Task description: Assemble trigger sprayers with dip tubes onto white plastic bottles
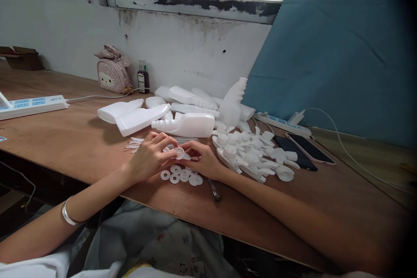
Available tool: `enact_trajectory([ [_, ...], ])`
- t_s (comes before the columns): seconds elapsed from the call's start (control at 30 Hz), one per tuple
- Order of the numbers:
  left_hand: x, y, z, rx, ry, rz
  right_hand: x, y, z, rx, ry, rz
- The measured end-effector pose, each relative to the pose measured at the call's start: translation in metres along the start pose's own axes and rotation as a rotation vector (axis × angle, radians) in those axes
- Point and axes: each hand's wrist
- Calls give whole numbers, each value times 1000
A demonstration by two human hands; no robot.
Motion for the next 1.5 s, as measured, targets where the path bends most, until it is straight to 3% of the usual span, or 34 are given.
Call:
enact_trajectory([
  [0.2, -3, 0, 0, -28, 46, -58, -1, -1, 0, 24, 5, 10],
  [0.57, 0, 2, -2, -54, -1, 14, 1, 0, 0, 127, 57, 19],
  [0.83, -3, -3, -5, -97, -104, -86, 1, -2, 0, 205, 110, 32],
  [0.93, -2, -4, -2, -106, -204, -92, 1, -3, 1, 174, 93, 28],
  [1.07, -2, -3, 8, -78, -383, 44, 1, -3, 0, 115, 108, 4],
  [1.17, -4, -5, 18, -58, -441, 173, 1, -4, 0, 76, 128, -17],
  [1.3, -7, -16, 29, -16, -437, 273, 1, -4, 3, 44, 116, -30],
  [1.5, -9, -29, 35, 42, -342, 516, 2, -4, 4, 58, 118, -29],
])
Point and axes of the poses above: each hand's wrist, its own x-axis towards the middle knuckle, its own y-axis out of the palm, z = x × y, and after that the axes turned 6 degrees about x, right-handed
